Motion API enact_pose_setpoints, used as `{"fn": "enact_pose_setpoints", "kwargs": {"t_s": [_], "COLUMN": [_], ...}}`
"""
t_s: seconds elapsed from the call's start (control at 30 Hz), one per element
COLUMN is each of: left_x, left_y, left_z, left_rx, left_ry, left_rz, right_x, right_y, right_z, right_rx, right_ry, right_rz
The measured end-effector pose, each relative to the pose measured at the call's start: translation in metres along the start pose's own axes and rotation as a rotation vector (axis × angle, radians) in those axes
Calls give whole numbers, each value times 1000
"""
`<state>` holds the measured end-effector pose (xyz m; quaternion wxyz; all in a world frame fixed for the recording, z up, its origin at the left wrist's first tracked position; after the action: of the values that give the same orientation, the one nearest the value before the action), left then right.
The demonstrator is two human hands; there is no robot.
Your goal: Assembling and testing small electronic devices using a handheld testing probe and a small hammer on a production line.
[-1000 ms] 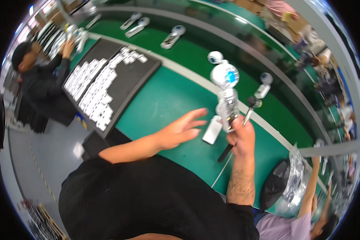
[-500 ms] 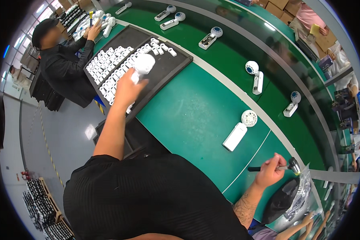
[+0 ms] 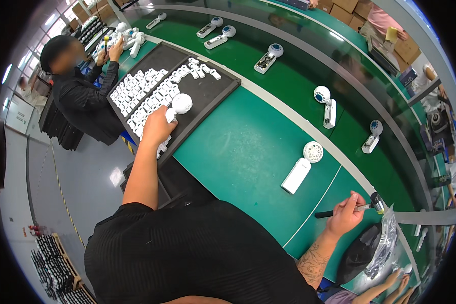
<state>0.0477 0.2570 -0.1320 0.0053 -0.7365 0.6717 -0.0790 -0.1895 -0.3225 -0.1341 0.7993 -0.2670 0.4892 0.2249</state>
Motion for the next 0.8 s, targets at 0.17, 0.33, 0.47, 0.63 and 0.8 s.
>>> {"fn": "enact_pose_setpoints", "kwargs": {"t_s": [0.17, 0.33, 0.47, 0.63, 0.8], "left_x": [45, 154, 213, 232, 221], "left_y": [2, 42, 84, 92, 72], "left_z": [-23, -50, -71, -76, -32], "left_rx": [-61, -31, -22, -239, -470], "left_ry": [214, 553, 804, 822, 1022], "left_rz": [71, 700, 1058, 1253, 928], "right_x": [-19, 0, 35, 50, 44], "right_y": [15, 68, 98, 107, 103], "right_z": [33, 127, 167, 187, 182], "right_rx": [-6, -274, -437, -357, -259], "right_ry": [-52, 57, -129, -294, -242], "right_rz": [174, 680, 979, 889, 825]}}
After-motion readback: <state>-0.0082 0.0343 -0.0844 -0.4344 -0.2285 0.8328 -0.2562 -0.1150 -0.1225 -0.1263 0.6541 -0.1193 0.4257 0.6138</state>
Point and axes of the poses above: each hand's wrist, its own y-axis away from the middle knuckle, its own z-axis out of the palm, x = y × z, the point moved 6 cm from there along -y, towards the middle knuckle, and after that the axes turned 12 degrees about -y, right-handed, at the moved point
